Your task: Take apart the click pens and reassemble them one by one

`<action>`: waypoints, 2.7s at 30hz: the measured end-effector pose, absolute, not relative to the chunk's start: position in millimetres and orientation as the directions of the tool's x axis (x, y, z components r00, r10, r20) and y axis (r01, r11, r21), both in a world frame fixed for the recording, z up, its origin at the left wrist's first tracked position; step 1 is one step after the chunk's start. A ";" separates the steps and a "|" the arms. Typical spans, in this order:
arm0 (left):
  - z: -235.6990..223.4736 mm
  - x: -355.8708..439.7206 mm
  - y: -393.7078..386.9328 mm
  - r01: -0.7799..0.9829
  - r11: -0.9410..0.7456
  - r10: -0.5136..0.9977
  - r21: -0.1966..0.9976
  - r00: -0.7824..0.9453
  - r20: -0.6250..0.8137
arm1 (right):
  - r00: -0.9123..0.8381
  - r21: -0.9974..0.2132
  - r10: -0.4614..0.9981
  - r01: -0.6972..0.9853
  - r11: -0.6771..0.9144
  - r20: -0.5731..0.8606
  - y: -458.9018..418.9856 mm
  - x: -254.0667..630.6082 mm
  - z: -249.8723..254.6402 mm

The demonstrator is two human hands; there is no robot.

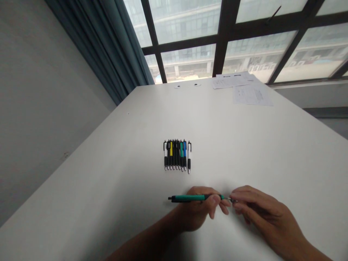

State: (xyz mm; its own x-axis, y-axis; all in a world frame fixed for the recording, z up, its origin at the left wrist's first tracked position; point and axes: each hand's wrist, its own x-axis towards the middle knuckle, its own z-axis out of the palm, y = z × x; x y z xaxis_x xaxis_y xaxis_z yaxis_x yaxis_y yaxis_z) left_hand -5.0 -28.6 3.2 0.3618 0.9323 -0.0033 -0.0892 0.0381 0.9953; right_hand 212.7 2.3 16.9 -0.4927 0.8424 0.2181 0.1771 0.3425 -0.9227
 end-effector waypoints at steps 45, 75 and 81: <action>14.7 -8.9 -24.1 0.154 0.005 0.926 0.988 0.372 -0.063 | -0.694 -0.839 0.669 0.175 0.515 0.265 9.3 216.1 16.6; -4.9 -14.3 -26.6 -0.217 0.251 0.958 0.943 0.196 -0.209 | -0.617 -0.519 0.787 0.664 0.538 0.027 40.4 248.2 12.1; -5.7 -14.9 -26.7 -0.214 0.256 0.956 0.943 0.203 -0.213 | -0.619 -0.510 0.785 0.667 0.544 0.028 38.5 248.4 9.6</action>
